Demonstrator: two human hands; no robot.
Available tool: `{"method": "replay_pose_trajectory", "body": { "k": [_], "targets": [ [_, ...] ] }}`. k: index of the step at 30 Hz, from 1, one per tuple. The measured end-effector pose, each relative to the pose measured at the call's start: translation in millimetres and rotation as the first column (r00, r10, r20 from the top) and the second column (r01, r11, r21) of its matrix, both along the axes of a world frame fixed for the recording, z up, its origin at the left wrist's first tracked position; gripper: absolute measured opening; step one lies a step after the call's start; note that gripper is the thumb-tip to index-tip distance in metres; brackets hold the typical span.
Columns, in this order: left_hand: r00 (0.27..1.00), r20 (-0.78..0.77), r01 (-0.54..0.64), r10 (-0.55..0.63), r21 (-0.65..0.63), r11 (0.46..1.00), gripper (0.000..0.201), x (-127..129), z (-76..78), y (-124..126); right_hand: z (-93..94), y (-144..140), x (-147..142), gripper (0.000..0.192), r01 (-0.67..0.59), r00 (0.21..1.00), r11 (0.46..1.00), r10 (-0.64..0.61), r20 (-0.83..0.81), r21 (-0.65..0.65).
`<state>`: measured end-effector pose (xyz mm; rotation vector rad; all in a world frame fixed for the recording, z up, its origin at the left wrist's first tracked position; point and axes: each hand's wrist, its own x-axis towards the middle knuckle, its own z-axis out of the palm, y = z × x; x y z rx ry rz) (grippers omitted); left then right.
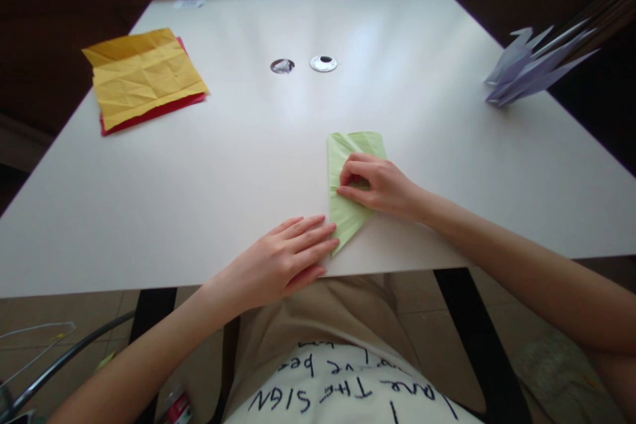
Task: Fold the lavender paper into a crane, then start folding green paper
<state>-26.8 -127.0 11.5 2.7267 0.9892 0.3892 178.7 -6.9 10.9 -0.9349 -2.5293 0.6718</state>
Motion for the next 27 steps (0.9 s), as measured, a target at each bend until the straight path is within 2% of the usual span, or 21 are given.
{"method": "replay_pose_trajectory", "body": {
  "k": [27],
  "targets": [
    [1.0, -0.012, 0.025, -0.024, 0.07, 0.997, 0.035, -0.9, -2.2, -1.4, 0.4, 0.4, -1.4, 0.007, 0.005, 1.0, 1.0, -0.005, -0.005, 0.025]
  ]
}}
